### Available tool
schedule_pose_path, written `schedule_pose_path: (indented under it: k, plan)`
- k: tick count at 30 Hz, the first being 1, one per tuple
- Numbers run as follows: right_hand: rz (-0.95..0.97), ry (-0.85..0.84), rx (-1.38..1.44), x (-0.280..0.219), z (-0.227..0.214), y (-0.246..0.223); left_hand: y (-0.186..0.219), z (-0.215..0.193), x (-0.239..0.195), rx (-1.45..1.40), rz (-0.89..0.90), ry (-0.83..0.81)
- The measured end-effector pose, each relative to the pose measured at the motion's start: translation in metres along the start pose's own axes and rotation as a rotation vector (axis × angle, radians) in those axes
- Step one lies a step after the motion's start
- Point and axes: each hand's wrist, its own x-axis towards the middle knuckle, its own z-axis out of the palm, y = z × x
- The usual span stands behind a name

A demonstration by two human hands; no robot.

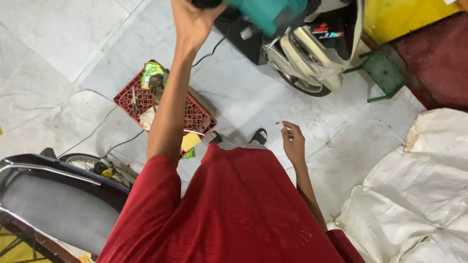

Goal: The person uses a green electric polisher with a yellow and orange buffing pad to polish the front body panel of a beige scooter. The person holds the tool with both hands and moves it across the scooter's surface in a continuous motion.

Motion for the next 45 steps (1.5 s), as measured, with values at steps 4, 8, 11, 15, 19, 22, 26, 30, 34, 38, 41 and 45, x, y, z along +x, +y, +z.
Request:
schedule_pose_path:
  k: [4,8,11,15,19,22,26,30,34,38,41,45]
  plan:
    - [-0.050,0.077,0.116,0.015,-0.025,-0.020,0.011,-0.006,-0.039,-0.076,0.008,-0.043]
    - [-0.382,0.202,0.056,0.046,-0.065,-0.077,0.008,0.000,-0.083,-0.096,-0.110,-0.099]
    - [-0.612,0.256,0.070,0.056,-0.101,-0.142,0.004,-0.010,-0.107,0.261,-0.366,-0.251]
    - [-0.861,0.290,-0.116,0.079,-0.134,-0.211,0.037,-0.004,-0.109,0.548,0.354,-0.425]
    - [-1.128,0.180,-0.362,0.121,-0.146,-0.202,0.120,0.009,-0.086,0.220,0.001,-0.465]
    - [-1.090,-0.016,-0.274,0.133,-0.151,-0.167,0.178,0.036,-0.065,0.055,-0.025,-0.568]
    - [-0.669,-0.083,-0.139,0.148,-0.117,-0.036,0.198,0.079,-0.058,0.247,-0.120,-0.788]
    - [-0.615,-0.125,0.103,0.169,-0.110,0.013,0.196,0.104,-0.070,0.217,-0.073,-0.801]
    - [-0.565,-0.178,0.442,0.200,-0.094,-0.006,0.201,0.099,-0.065,0.454,-0.117,-0.775]
    - [-0.465,-0.259,0.771,0.204,-0.050,-0.038,0.210,0.076,-0.061,0.529,-0.140,-0.643]
    - [-0.378,-0.315,1.004,0.239,-0.005,-0.026,0.220,0.065,-0.048,0.608,-0.183,-0.557]
    - [-0.548,-0.259,0.829,0.253,0.009,-0.052,0.213,0.053,-0.033,0.780,-0.045,-0.533]
